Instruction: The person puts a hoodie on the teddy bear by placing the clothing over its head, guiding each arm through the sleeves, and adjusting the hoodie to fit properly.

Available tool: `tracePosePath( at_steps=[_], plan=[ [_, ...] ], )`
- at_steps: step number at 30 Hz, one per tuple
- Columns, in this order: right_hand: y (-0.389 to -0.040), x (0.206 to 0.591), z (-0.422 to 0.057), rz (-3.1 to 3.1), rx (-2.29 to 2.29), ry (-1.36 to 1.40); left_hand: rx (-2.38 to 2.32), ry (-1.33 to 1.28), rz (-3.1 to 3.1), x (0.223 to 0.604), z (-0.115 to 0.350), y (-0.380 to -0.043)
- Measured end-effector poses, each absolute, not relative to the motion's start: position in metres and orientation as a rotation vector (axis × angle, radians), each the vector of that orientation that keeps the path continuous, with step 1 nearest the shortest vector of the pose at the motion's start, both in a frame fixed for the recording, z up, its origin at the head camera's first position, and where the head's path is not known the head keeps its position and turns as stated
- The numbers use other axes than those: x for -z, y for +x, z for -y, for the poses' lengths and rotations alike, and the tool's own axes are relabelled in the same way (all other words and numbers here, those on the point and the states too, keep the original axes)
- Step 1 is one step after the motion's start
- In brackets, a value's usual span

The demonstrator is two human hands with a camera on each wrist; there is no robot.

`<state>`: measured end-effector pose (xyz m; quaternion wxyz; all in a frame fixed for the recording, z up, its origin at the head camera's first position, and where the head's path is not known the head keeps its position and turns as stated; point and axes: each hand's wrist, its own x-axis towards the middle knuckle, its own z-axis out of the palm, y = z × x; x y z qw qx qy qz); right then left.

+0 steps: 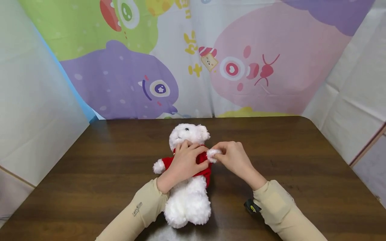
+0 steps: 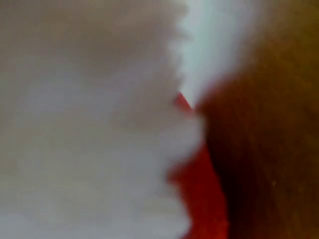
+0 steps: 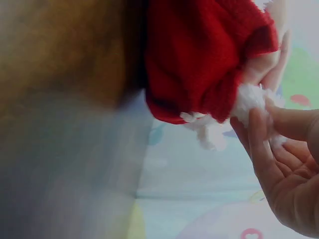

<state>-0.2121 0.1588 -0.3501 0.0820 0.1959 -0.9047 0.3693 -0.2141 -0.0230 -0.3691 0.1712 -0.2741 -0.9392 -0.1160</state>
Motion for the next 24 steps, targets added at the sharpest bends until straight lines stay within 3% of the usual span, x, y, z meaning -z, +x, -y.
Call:
tracePosePath(
  at_steps=[10, 24],
  plan=[
    [-0.221, 0.351, -0.162, 2.698, -1.09, 0.576, 0.354, -0.731, 2.712, 0.37, 0.025, -0.217],
    [-0.223, 0.364, -0.159, 2.851, -1.438, 0.481, 0.672, -1.071, 2.79, 0.346, 0.053, -0.217]
  ],
)
